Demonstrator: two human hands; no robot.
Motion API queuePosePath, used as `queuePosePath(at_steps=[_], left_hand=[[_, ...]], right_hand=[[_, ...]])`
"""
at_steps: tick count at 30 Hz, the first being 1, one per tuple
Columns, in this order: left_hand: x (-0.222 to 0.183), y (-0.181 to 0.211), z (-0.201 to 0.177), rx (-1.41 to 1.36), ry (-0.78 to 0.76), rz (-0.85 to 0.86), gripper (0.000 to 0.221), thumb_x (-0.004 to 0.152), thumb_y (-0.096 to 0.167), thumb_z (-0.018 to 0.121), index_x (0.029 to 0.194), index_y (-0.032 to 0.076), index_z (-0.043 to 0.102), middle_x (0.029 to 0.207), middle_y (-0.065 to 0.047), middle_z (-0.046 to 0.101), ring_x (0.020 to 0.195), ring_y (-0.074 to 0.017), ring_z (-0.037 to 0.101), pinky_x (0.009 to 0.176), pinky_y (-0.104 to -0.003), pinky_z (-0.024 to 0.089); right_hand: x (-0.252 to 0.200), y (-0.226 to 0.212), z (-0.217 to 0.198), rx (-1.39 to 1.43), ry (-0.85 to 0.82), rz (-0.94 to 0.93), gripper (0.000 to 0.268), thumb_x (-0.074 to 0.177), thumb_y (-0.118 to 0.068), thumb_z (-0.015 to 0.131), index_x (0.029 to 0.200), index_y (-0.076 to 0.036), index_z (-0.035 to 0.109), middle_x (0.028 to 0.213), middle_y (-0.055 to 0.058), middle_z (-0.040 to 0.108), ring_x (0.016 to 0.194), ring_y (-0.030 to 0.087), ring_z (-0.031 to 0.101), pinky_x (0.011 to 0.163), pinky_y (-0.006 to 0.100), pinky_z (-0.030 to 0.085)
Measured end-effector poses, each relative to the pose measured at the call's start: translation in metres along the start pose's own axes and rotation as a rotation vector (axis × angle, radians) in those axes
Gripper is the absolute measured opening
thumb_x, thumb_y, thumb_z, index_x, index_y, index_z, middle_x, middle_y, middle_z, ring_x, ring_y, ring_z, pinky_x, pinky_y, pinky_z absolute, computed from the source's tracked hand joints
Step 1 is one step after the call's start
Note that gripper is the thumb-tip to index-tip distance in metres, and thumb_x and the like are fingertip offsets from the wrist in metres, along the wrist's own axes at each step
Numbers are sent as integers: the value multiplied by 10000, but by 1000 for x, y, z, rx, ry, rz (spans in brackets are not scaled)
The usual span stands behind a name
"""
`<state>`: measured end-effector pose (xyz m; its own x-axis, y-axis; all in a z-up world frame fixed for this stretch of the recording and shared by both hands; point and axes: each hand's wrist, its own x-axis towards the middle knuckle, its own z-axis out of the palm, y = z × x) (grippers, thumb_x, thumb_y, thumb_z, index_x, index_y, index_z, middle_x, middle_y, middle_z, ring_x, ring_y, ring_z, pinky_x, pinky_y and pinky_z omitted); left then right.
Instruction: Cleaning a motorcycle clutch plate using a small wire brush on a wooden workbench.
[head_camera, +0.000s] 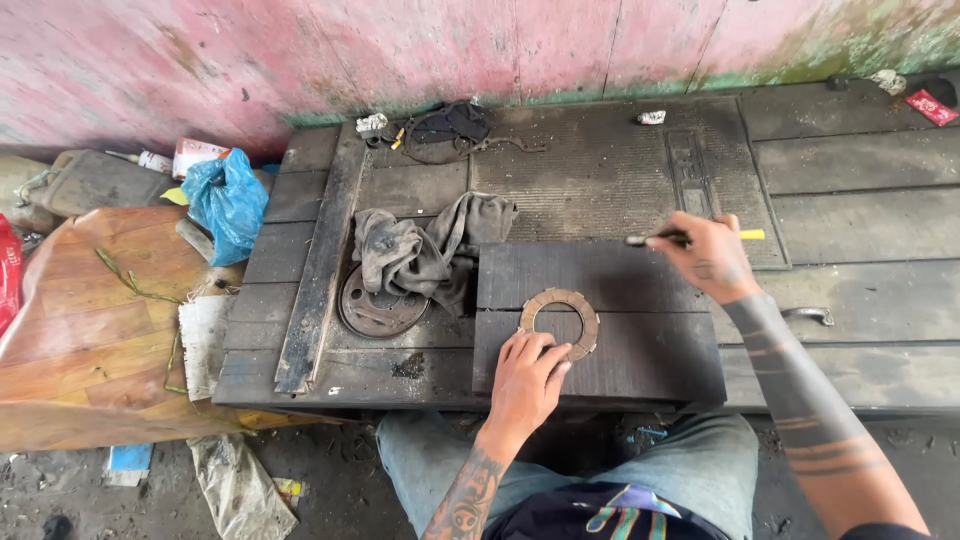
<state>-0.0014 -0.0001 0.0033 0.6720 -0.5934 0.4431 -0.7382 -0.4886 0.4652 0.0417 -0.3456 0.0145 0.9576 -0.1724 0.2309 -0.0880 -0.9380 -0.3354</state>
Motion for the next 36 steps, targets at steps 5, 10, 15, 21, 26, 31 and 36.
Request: queuePosePath(at_steps=[5,10,15,21,26,31,36], left_hand=[[1,25,-26,-35,-28,24,391,869,331,709,1138,55,644,1122,-96,591,1158,-270,550,1164,-466,311],[-12,30,-37,-77,-198,52,577,770,273,775,1248,26,568,1304,-85,566,1286,-262,495,1213,-489,240],[-1,31,-47,-80,15,148,255,862,130,738,1085,65,632,1095,-36,655,1069,-205,614,1108,-417,411],[28,27,-48,-638,254,-452,189,1073,180,470,989,56,585,701,-90,630,652,-213,638,704,-410,578],[29,-5,-13,-819,263,-629,198,1062,124,395,1105,-30,512,700,-111,567,573,-189,613,570,-360,551],[24,1,-27,-763,186,-672,290,1025,38,362,1249,-89,496,857,-167,583,676,-232,671,657,-421,563],[35,22,-62,-637,75,-732,361,1000,15,394,1319,-122,493,949,-189,638,814,-203,660,741,-385,569]], right_hand=[[-61,-16,-19,242,39,-7,221,926,-382,742,989,-176,694,670,-29,675,681,153,586,983,319,348],[-120,-49,-35,425,29,116,135,894,-222,749,919,-90,728,665,-9,603,654,134,436,918,269,315],[-143,-55,-27,469,68,145,153,881,-231,757,930,-89,725,673,-7,643,618,144,456,928,290,327],[-160,-54,-10,514,115,153,186,926,-325,766,989,-150,761,834,52,774,766,254,714,994,363,393],[-160,-72,-12,525,129,139,168,922,-331,768,967,-169,757,821,26,773,744,201,696,1020,356,354],[-166,-76,-3,558,114,141,153,935,-313,758,983,-168,755,864,24,777,758,197,692,1031,350,352],[-161,-84,0,552,118,119,167,934,-318,765,980,-158,751,861,33,771,763,202,698,1022,351,360]])
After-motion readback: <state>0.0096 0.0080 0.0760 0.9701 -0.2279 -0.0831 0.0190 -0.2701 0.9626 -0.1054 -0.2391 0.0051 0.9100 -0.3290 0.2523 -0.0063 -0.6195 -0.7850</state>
